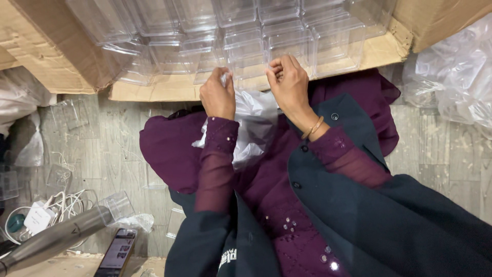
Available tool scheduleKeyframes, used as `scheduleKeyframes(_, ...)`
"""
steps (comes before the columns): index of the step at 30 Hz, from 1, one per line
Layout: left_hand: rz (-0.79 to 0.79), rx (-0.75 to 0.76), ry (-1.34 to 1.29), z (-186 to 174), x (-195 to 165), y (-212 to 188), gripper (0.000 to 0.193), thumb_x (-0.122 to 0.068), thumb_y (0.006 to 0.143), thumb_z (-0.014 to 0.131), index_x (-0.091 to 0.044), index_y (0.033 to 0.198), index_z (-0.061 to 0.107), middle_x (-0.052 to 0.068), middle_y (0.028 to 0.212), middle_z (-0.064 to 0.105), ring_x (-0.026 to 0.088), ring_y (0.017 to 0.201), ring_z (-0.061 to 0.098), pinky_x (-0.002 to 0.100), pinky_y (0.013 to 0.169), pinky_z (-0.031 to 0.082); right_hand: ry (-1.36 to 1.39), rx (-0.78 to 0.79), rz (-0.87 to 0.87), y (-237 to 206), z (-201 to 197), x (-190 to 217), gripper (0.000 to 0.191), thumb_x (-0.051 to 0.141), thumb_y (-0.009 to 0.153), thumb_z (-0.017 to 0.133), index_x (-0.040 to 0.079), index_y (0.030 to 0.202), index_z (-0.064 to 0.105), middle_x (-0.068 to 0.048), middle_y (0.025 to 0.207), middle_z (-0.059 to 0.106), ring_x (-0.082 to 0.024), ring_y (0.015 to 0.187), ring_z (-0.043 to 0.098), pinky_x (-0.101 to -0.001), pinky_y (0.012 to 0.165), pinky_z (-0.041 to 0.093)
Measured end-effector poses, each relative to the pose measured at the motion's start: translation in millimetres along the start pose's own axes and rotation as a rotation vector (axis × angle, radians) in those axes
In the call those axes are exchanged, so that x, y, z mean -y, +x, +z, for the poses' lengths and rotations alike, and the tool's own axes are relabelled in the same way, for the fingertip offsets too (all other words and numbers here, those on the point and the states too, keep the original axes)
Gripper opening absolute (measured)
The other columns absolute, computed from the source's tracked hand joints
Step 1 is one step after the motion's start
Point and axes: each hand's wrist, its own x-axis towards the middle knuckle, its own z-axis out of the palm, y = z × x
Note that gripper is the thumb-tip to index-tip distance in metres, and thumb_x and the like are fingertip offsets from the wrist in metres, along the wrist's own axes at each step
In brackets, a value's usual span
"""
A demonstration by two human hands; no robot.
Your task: The person sits on the floor and packs clear plastic boxes into small plastic bags one at a time, then places the bagged boxes into a cardboard box in front of them. They repeat this bagging and boxing cycle throughout the episode.
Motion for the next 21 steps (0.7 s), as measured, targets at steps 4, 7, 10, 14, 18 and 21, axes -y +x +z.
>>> scheduleKeyframes(4,-0.032,0.0,0.038,1,-3,-1,0.013,-0.014,0.09,0.075,-0.007,0.101,0.073,0.021,0.082,0.071,0.042,0.078,0.068,0.049,0.07,0.052,0.023,-0.002,0.013,-1,0,1,0.016,0.0,0.092,0.077,-0.002,0.1,0.063,-0.013,0.097,0.066,-0.021,0.08,0.073,-0.0289,0.065,0.061)
scheduleKeyframes(7,-0.048,0.008,0.043,2,-4,0,0.012,-0.014,0.091,0.075,-0.007,0.101,0.073,0.02,0.081,0.071,0.041,0.077,0.068,0.049,0.069,0.051,0.022,0.011,0.047,0,0,1,0.016,0.001,0.092,0.077,-0.002,0.099,0.063,-0.012,0.095,0.068,-0.02,0.078,0.073,-0.0295,0.065,0.06)
scheduleKeyframes(10,-0.023,0.006,0.066,2,-2,2,0.012,-0.015,0.09,0.076,-0.007,0.099,0.073,0.02,0.08,0.071,0.041,0.076,0.068,0.05,0.068,0.05,0.022,-0.002,0.02,1,0,-2,0.017,0.001,0.091,0.077,-0.002,0.098,0.062,-0.013,0.096,0.067,-0.021,0.08,0.073,-0.0295,0.065,0.06)
scheduleKeyframes(14,-0.078,0.082,0.138,3,2,9,0.013,-0.017,0.09,0.078,-0.009,0.099,0.072,0.021,0.078,0.07,0.041,0.077,0.068,0.05,0.07,0.049,0.01,0.012,0.017,5,1,-7,0.021,0.002,0.087,0.08,-0.001,0.093,0.06,-0.012,0.09,0.069,-0.022,0.076,0.073,-0.0313,0.064,0.059)
scheduleKeyframes(18,-0.051,0.009,0.116,-2,-1,17,0.036,-0.016,0.083,0.083,-0.005,0.11,0.064,0.02,0.085,0.072,0.041,0.083,0.069,0.05,0.072,0.05,-0.089,0.045,0.034,13,2,-10,0.021,0.005,0.085,0.083,0.001,0.089,0.062,-0.011,0.084,0.072,-0.023,0.075,0.073,-0.0347,0.064,0.056)
scheduleKeyframes(21,-0.025,-0.028,-0.023,-18,-11,14,0.063,-0.009,0.08,0.084,0.001,0.131,0.05,0.019,0.09,0.073,0.042,0.086,0.068,0.049,0.071,0.048,-0.018,0.106,0.026,17,-7,-9,0.017,0.005,0.087,0.079,0.001,0.094,0.063,-0.011,0.088,0.073,-0.02,0.078,0.074,-0.0328,0.066,0.058)
